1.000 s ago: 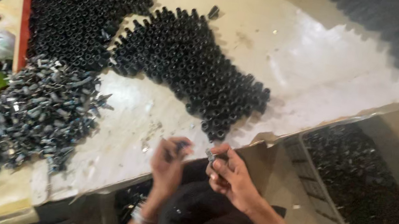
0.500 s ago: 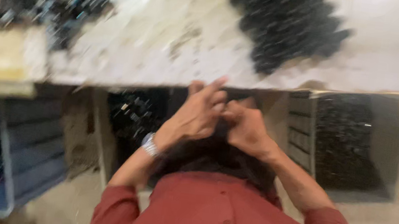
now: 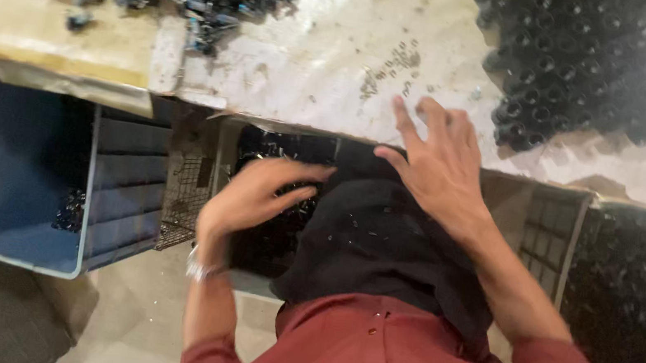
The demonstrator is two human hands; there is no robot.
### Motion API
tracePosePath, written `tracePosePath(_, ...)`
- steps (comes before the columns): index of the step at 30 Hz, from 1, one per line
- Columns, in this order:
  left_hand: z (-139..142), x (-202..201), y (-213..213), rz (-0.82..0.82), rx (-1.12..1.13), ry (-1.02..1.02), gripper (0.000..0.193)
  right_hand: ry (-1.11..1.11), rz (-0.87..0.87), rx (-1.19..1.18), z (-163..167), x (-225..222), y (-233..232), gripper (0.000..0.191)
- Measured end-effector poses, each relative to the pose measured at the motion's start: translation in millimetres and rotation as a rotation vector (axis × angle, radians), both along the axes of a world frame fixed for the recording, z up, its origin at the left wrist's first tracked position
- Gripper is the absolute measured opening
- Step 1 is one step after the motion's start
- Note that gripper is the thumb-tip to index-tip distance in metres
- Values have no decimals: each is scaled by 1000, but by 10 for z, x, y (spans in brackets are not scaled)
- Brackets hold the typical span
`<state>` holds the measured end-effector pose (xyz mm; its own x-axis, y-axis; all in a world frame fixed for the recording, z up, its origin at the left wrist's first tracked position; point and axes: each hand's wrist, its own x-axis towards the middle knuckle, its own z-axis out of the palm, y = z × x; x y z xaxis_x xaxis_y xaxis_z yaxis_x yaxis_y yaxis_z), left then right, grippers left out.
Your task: The person picks small black plastic components one at a time from a mixed pile on the workbench, briefly handles each part with both hands, and places matching parts into organized rows on the table while discarding others into bins below.
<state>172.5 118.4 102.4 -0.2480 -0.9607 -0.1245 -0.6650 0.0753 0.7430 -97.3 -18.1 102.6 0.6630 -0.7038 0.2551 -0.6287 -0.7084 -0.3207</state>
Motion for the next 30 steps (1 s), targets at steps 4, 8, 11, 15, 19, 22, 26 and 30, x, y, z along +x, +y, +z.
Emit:
tracePosePath(4,8,18,-990,156,-457,-415,15,-37,-49,-156,-91,-228,156,54)
tracePosePath(8,-119,418,-2208,235,-887,-621,34,-383,-182,-252,-173,-518,420,28)
tracePosePath(11,-16,523,-2523,88,-912,-714,18,-769,-355,-10,-128,-648,563,11)
tracePosePath(15,16,0,-2032,385,-718,-61,25,-1253,-532,622,-11,-636,542,9)
tracePosePath(19,-119,-948,-1107,618,-150,791,17,-1141,-520,672,-20,-431,366,26)
tracePosePath(22,-219,-1381,-743,669,152,1219,21,-1168,-209,615,-49,-350,281,38)
tracePosePath(26,-201,-1573,-598,565,177,1546,18,-1122,-54,603,-28,-320,297,14)
tracePosePath(30,-127,-1604,-573,592,208,1579,10,-1033,-211,671,14,-280,347,11)
